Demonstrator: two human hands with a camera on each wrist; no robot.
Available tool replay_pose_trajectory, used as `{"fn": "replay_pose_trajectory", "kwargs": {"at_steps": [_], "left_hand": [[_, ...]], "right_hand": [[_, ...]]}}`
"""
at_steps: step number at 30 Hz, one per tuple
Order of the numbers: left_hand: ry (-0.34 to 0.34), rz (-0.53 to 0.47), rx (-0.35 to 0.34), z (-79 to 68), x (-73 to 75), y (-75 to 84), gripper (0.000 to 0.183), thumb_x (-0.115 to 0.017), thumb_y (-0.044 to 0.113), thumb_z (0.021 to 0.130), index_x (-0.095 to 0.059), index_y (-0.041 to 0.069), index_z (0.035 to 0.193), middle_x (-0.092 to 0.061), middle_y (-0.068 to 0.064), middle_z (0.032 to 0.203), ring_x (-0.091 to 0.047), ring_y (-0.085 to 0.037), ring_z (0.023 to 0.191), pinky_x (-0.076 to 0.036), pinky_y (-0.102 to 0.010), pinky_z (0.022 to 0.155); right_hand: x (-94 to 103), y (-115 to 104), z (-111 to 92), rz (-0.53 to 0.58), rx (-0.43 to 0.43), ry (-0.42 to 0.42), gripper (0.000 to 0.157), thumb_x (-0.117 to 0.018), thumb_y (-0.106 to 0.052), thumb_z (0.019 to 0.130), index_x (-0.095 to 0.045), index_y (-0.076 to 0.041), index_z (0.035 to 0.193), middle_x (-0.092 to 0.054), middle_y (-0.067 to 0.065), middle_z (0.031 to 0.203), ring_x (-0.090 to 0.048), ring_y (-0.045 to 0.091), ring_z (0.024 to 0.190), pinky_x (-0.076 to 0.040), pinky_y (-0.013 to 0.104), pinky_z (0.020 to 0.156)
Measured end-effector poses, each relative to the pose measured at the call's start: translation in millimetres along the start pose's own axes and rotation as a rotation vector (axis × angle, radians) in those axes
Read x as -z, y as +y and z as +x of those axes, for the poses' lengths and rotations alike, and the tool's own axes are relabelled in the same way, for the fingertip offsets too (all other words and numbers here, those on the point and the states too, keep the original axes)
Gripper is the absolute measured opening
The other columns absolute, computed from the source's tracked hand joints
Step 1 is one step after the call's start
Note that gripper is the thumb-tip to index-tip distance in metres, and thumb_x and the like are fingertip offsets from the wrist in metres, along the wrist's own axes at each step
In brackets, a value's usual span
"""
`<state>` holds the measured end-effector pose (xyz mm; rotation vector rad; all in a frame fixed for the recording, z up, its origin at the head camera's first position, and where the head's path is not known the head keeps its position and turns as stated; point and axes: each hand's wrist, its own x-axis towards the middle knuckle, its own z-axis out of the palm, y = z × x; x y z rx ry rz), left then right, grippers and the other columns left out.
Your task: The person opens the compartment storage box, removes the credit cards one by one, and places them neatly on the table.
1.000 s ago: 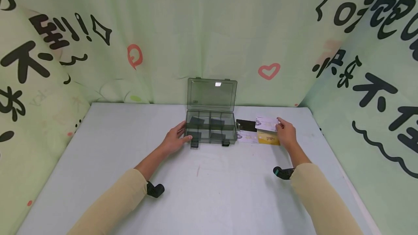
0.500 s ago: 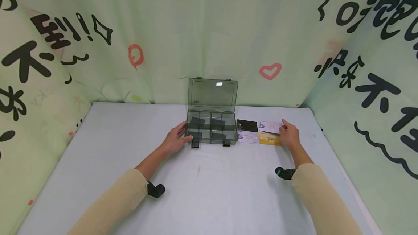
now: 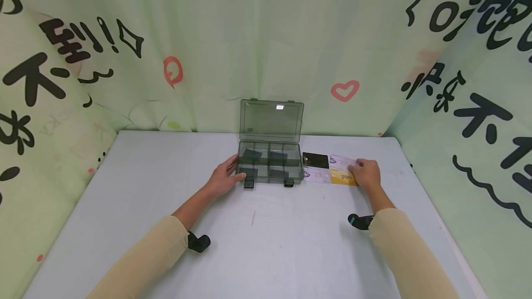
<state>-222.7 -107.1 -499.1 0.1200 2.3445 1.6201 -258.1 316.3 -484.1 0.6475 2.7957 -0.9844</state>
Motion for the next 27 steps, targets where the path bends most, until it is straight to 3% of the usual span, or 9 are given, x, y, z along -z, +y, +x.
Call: {"fn": "replay_pose_trajectory", "kwargs": {"at_steps": [27], "left_hand": [[-0.007,-0.018,0.010,-1.4,0.1,1.9,0.075,-0.063,0.018,0.094,-0.019,0.014,0.155,-0.024,-0.013,0.161,-0.028,-0.027,0.147,-0.034,-0.045,0.117]], "right_hand": [[-3.2,0.6,13.6,-0.079,0.064,-0.007,0.048,-0.050,-0.017,0.100,-0.040,-0.002,0.144,-0.039,0.027,0.143,-0.036,0.043,0.132,-0.030,0.057,0.115]]}}
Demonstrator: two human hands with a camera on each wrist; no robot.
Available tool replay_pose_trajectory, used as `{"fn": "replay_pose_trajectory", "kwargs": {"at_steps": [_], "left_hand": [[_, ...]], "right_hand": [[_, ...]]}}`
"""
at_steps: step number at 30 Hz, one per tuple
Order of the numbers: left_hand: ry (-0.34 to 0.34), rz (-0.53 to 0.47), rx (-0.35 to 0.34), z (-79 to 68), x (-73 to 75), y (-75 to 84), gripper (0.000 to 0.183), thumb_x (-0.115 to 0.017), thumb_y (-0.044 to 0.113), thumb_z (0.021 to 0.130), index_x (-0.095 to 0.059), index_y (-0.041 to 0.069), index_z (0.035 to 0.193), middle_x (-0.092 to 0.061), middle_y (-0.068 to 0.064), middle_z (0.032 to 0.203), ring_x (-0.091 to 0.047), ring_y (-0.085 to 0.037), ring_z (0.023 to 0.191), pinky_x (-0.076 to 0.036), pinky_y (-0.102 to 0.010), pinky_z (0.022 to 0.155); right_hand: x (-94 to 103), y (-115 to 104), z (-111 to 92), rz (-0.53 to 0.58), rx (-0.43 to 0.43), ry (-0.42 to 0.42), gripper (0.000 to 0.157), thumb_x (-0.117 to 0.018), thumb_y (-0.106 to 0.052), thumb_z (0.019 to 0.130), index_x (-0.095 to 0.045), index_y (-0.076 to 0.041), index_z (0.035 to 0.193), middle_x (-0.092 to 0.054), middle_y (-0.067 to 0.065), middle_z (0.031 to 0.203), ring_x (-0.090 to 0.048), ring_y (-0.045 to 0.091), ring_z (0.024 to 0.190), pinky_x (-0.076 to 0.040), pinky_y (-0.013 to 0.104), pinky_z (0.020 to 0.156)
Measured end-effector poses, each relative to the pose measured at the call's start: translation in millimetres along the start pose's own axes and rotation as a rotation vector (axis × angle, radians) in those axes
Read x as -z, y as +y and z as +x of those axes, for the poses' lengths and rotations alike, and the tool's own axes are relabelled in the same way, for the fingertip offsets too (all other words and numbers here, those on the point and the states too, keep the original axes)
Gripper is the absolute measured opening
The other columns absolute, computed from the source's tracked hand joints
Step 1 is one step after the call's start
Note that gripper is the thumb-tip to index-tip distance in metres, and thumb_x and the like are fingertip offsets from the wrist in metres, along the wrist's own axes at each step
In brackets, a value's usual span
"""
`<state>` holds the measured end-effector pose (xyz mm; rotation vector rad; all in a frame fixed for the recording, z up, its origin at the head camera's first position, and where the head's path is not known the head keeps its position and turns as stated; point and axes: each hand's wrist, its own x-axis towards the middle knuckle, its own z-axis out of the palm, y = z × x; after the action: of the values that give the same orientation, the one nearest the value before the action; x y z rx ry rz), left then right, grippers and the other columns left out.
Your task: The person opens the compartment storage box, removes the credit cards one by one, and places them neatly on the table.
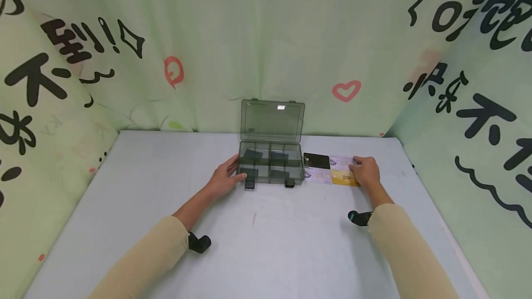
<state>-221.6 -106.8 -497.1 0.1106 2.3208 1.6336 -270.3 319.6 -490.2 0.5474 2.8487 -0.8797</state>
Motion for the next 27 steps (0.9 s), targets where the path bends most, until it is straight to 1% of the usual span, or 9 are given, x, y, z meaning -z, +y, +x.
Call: {"fn": "replay_pose_trajectory", "kwargs": {"at_steps": [3,9,13,16,20,23,24,26,27], "left_hand": [[-0.009,0.004,-0.004,0.2,-2.3,-0.1,0.076,-0.063,0.018,0.094,-0.019,0.014,0.156,-0.024,-0.013,0.160,-0.028,-0.028,0.147,-0.034,-0.045,0.117],[-0.017,0.007,-0.018,2.3,-3.1,2.1,0.075,-0.063,0.019,0.095,-0.019,0.014,0.156,-0.022,-0.013,0.161,-0.028,-0.029,0.147,-0.035,-0.046,0.116],[-0.014,-0.002,-0.011,5.4,-1.4,0.7,0.076,-0.064,0.020,0.094,-0.020,0.017,0.156,-0.024,-0.012,0.161,-0.029,-0.027,0.147,-0.036,-0.046,0.116],[-0.015,-0.015,-0.005,7.3,1.5,-4.3,0.077,-0.066,0.021,0.092,-0.022,0.018,0.155,-0.027,-0.012,0.159,-0.030,-0.027,0.146,-0.037,-0.046,0.115],[-0.038,-0.026,0.004,4.1,7.4,-13.6,0.076,-0.067,0.022,0.092,-0.024,0.016,0.154,-0.031,-0.014,0.158,-0.032,-0.029,0.145,-0.039,-0.047,0.113],[-0.054,-0.038,0.007,-1.2,14.1,-15.6,0.073,-0.065,0.023,0.093,-0.024,0.013,0.154,-0.031,-0.015,0.157,-0.033,-0.030,0.145,-0.041,-0.048,0.111],[-0.047,-0.033,0.008,-2.6,16.7,-15.4,0.072,-0.064,0.024,0.094,-0.025,0.013,0.154,-0.032,-0.014,0.157,-0.033,-0.030,0.145,-0.041,-0.048,0.111],[-0.025,0.007,-0.008,-5.6,22.3,-12.0,0.071,-0.063,0.027,0.095,-0.026,0.013,0.154,-0.033,-0.011,0.157,-0.034,-0.029,0.144,-0.042,-0.049,0.111],[-0.013,0.050,-0.035,-6.4,25.3,-10.8,0.070,-0.062,0.028,0.095,-0.026,0.013,0.153,-0.033,-0.011,0.157,-0.035,-0.030,0.144,-0.042,-0.049,0.110]], "right_hand": [[0.3,2.7,-3.7,-0.014,0.006,0.005,0.050,-0.049,-0.019,0.100,-0.037,-0.001,0.146,-0.039,0.028,0.142,-0.038,0.042,0.128,-0.031,0.056,0.114],[1.8,3.2,-6.6,-0.049,0.050,0.056,0.055,-0.045,-0.023,0.101,-0.031,0.004,0.148,-0.042,0.030,0.136,-0.042,0.041,0.120,-0.035,0.055,0.112],[1.8,0.7,-8.1,-0.039,0.095,0.070,0.053,-0.043,-0.023,0.102,-0.033,0.004,0.147,-0.044,0.030,0.136,-0.043,0.043,0.123,-0.035,0.056,0.111],[-1.4,-2.8,-11.3,-0.021,0.154,0.075,0.051,-0.041,-0.024,0.103,-0.037,0.004,0.145,-0.044,0.030,0.140,-0.041,0.044,0.130,-0.033,0.057,0.113],[-9.6,-9.9,-21.2,0.020,0.190,0.026,0.051,-0.039,-0.029,0.103,-0.039,0.000,0.146,-0.039,0.027,0.148,-0.034,0.044,0.139,-0.028,0.057,0.116],[-14.4,-18.1,-28.7,0.047,0.205,-0.028,0.053,-0.038,-0.034,0.104,-0.037,-0.004,0.148,-0.034,0.024,0.153,-0.027,0.043,0.143,-0.023,0.057,0.119],[-15.3,-22.2,-31.1,0.054,0.212,-0.042,0.054,-0.038,-0.035,0.103,-0.036,-0.006,0.149,-0.033,0.023,0.154,-0.025,0.043,0.144,-0.022,0.057,0.119],[-15.5,-30.5,-35.2,0.056,0.234,-0.055,0.054,-0.039,-0.036,0.103,-0.036,-0.008,0.149,-0.031,0.021,0.156,-0.023,0.042,0.145,-0.021,0.057,0.120],[-15.2,-34.4,-37.4,0.049,0.252,-0.055,0.054,-0.039,-0.036,0.103,-0.036,-0.009,0.149,-0.031,0.021,0.156,-0.023,0.042,0.146,-0.020,0.058,0.120]]}}
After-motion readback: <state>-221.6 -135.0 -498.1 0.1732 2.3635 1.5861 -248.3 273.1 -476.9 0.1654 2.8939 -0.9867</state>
